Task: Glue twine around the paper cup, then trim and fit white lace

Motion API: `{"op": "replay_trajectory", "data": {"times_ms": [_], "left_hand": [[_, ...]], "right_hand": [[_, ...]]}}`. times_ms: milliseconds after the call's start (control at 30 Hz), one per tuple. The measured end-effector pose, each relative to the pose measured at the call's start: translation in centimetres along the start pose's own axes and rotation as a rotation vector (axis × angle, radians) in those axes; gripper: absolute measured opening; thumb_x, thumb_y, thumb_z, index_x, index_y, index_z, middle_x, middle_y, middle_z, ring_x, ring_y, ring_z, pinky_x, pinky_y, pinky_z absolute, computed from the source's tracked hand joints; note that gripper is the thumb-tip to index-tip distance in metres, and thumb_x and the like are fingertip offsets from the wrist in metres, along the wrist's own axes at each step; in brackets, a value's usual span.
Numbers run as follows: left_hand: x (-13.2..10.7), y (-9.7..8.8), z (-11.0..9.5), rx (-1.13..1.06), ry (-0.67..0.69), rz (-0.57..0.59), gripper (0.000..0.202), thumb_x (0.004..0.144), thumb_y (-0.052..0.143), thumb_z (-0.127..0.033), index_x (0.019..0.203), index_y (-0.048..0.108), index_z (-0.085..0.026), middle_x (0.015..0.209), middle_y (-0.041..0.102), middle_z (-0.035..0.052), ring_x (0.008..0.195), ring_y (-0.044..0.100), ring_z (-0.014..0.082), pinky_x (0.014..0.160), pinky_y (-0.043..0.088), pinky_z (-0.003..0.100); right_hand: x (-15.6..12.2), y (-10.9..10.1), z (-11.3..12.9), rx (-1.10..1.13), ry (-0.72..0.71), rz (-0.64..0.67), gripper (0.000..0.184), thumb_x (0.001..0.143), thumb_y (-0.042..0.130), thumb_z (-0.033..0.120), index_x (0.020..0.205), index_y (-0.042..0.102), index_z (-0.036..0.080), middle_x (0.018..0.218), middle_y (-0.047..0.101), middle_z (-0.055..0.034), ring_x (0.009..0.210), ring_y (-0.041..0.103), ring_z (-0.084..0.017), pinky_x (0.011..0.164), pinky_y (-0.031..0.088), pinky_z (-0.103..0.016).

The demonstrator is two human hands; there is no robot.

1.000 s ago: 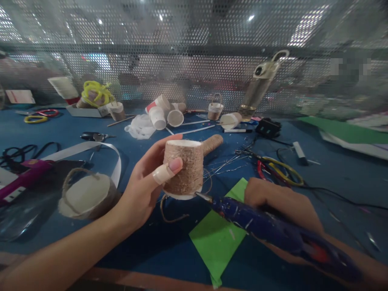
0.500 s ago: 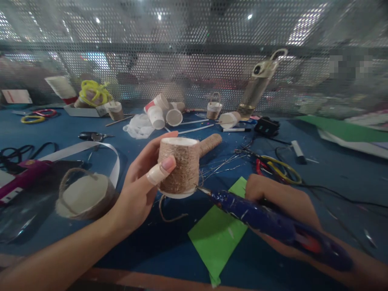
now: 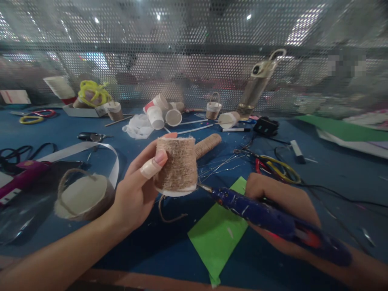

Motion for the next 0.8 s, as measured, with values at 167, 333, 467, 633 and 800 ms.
{"op": "replay_trajectory", "data": {"times_ms": [167,333,467,633,800], "left_hand": [[0.2,-0.1,0.4,-0.010,-0.020,0.027,0.040,0.084,0.074,-0.036,0.121,0.070,-0.021,0.115,0.075,0.0067,0.116,0.065,0.0340,0.094,0.055,0.044],[0.2,0.1,0.5,-0.043,-0.020,0.039,0.040,0.084,0.074,-0.034,0.122,0.070,-0.019,0.117,0.075,0.0072,0.122,0.063,0.0318,0.104,0.049,0.043],[0.1,0.1,0.5,-0.034,-0.019,0.030,0.039,0.085,0.073,-0.033,0.122,0.070,-0.020,0.117,0.074,0.0073,0.122,0.063,0.0309,0.105,0.049,0.042],[0.1,0.0,0.6,0.003,-0.025,0.035,0.041,0.084,0.073,-0.034,0.122,0.070,-0.022,0.115,0.074,0.0073,0.118,0.065,0.0315,0.097,0.054,0.042],[0.1,-0.1,0.5,0.045,-0.022,0.019,0.038,0.084,0.073,-0.035,0.121,0.072,-0.024,0.112,0.074,0.0056,0.118,0.064,0.0305,0.093,0.056,0.039]], "right_hand": [[0.2,0.2,-0.2,0.015,0.053,0.025,0.016,0.086,0.053,0.015,0.077,0.045,0.026,0.072,0.054,0.0006,0.063,0.055,-0.015,0.060,0.046,-0.028],[0.0,0.2,0.1,0.049,0.027,-0.044,0.018,0.087,0.049,0.013,0.077,0.042,0.026,0.072,0.050,0.0006,0.063,0.052,-0.015,0.060,0.045,-0.029],[-0.1,-0.1,0.3,0.065,-0.006,-0.093,0.018,0.086,0.048,0.013,0.077,0.042,0.027,0.070,0.048,0.0009,0.061,0.050,-0.016,0.058,0.043,-0.029],[0.2,-0.1,1.0,-0.003,-0.028,-0.036,0.021,0.085,0.051,0.009,0.077,0.044,0.027,0.068,0.050,0.0010,0.060,0.053,-0.015,0.058,0.045,-0.028],[0.2,-0.8,1.3,0.007,-0.063,-0.119,0.021,0.086,0.047,0.009,0.076,0.043,0.027,0.065,0.047,0.0010,0.058,0.048,-0.017,0.054,0.042,-0.030]]}}
Point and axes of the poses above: each hand's wrist, its own x-axis towards the middle knuckle, its own y-axis out of the palm, z = x × y, the point moved 10 cm from there along x, towards the middle knuckle
